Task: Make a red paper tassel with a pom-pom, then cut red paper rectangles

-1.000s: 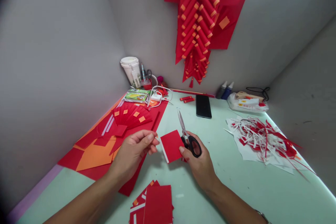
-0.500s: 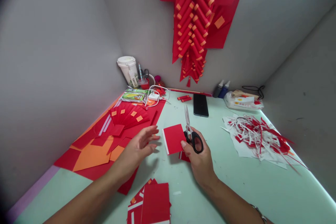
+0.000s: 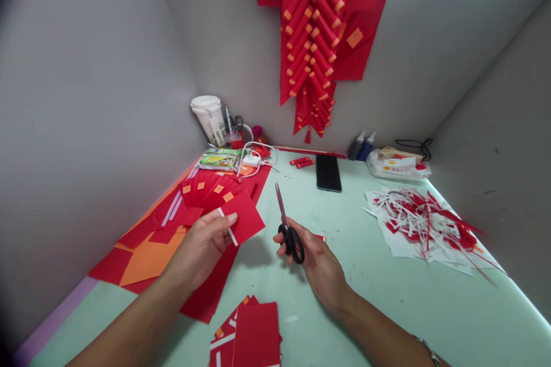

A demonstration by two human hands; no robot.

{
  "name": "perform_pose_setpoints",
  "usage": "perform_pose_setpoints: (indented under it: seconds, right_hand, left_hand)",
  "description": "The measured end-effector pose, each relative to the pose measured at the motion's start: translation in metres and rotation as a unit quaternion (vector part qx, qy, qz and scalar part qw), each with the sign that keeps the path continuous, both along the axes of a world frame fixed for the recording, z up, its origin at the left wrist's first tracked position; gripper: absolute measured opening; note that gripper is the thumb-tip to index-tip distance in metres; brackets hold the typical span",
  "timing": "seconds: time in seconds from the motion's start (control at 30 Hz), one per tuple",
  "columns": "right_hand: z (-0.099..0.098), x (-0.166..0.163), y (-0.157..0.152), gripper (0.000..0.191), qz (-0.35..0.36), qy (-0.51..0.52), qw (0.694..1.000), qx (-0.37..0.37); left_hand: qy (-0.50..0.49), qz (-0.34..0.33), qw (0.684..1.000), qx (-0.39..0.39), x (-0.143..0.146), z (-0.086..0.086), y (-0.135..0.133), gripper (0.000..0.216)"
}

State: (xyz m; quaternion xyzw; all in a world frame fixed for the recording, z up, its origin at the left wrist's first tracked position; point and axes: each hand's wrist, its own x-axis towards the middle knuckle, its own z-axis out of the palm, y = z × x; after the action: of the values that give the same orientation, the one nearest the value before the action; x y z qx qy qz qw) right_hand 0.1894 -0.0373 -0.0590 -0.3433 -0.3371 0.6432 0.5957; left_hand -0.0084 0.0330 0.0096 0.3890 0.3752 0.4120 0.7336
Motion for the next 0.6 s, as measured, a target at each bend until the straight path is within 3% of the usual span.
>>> perform_pose_setpoints:
  seconds: [0.2,0.6]
  right_hand:
    - [-0.0019,-0.0007,-0.0024,0.043,0.08,-0.093,0.992,0.003]
    - [0.0055,-0.0055,-0.0056,0.041,0.066,-0.121,0.99,-0.008]
  left_hand:
    - [0.009,0.047,0.998,0.034,-0.003,0.0054,0.0013,0.015]
    - [0.026,0.079,0.995,0.048,-0.0047,0.0049,0.0037,0.014]
